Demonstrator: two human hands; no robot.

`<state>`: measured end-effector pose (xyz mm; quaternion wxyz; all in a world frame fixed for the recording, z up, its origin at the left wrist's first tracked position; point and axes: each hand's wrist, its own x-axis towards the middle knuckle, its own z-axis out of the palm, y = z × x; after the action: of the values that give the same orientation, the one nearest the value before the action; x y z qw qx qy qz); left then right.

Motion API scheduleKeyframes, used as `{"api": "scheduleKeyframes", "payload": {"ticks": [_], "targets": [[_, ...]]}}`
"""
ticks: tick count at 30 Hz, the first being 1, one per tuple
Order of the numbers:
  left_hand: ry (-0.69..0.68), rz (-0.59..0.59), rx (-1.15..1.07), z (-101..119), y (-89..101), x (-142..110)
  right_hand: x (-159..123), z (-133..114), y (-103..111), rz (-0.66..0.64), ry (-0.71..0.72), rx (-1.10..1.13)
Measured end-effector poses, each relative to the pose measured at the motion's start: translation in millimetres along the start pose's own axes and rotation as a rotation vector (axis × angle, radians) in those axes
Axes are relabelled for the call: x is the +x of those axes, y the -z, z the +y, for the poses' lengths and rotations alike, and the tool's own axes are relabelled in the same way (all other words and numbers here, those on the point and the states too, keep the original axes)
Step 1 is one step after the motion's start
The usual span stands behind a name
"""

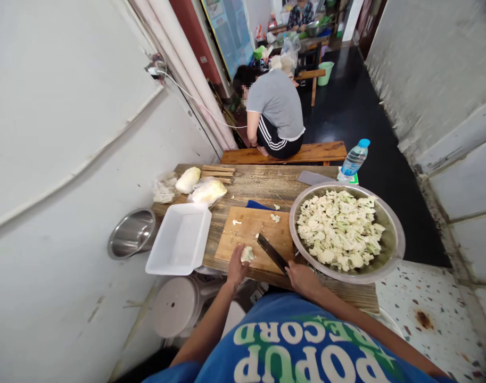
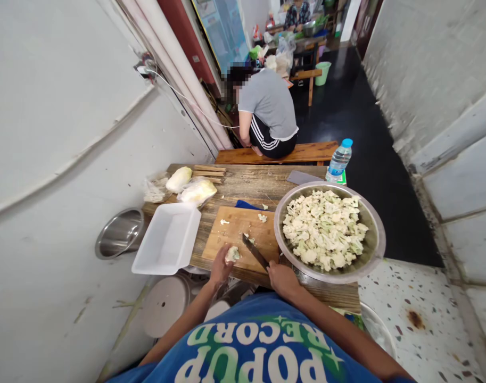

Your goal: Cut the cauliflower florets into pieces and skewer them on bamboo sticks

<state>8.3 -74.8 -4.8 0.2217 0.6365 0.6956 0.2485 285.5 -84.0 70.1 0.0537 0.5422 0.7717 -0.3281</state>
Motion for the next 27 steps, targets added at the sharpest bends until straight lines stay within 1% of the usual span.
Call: {"api": "scheduleKeyframes", "payload": {"ticks": [2,4,6,9,11,13,15,17,21,27], "targets": [[0.0,0.026,0.009,1,0.0,-3,-1,1,-2,0.008,0.006,-0.009],[0.028,0.05,-0.019,2,-0.3,-2,-3,2,-4,0.009,0.019,-0.017],[0.102,0.063,-0.08,1,-0.7,2,-4,3,-7,0.008,0.045,-0.016],[0.262,0.08,-0.185,-3,-2.7,12,-4,2,-10,0.001,0.073,-0.003],[0.317,0.094,-0.295,-5,-5.8,18,-4,1,-11,-0.002,0.082,-0.003],[0.31,0.104,-0.43,-6,-9.6,21,-2,0,-12,0.003,0.092,-0.009],[0.269,0.107,-0.512,-5,-13.1,22,-1,0,-12,0.009,0.091,-0.014],[0.242,0.106,-0.501,-3,-15.1,22,1,0,-11,0.013,0.094,-0.016],[0.212,0.108,-0.31,1,-14.9,23,3,-1,-11,0.026,0.122,-0.045],[0.202,0.07,-0.167,-7,-12.2,22,6,-2,-12,0.008,0.12,-0.084]]}}
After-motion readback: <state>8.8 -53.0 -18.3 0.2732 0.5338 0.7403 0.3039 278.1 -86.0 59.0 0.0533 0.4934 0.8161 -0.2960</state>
